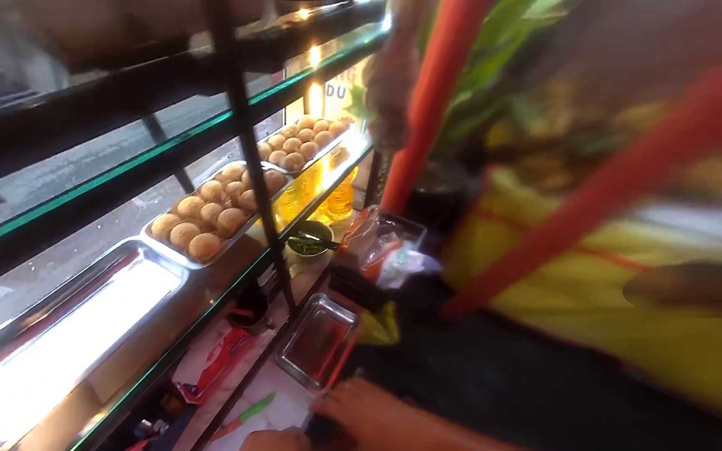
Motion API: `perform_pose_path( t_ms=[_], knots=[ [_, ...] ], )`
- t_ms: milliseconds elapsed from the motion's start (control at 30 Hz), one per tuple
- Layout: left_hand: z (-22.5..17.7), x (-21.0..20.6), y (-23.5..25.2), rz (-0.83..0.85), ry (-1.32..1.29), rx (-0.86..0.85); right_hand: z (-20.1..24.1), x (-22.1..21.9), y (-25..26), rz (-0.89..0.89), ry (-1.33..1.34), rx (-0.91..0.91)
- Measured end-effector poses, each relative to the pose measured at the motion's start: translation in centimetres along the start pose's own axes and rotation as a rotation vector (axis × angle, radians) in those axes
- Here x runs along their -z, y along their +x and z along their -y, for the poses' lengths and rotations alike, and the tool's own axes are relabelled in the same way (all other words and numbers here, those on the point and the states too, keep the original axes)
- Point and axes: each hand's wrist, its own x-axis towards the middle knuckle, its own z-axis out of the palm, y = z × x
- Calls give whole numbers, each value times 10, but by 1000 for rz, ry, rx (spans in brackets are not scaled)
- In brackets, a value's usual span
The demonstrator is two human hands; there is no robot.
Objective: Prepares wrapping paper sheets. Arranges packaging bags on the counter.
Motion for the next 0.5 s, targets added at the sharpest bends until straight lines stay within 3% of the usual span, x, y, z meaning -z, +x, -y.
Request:
perform_pose_path(
  t_ms=[200,333,400,500],
  knots=[
    [-81,64,128,-49,-1,42,-117,46,-100,-207,-86,-21],
    [-91,92,211,-129,-186,94,-210,98,-183,-176,57,-308],
    [-96,99,259,-179,-274,146,-254,127,-222,-274,108,-433],
    [-121,81,322,-520,-159,240,-309,159,-264,-471,166,-541]
  ],
)
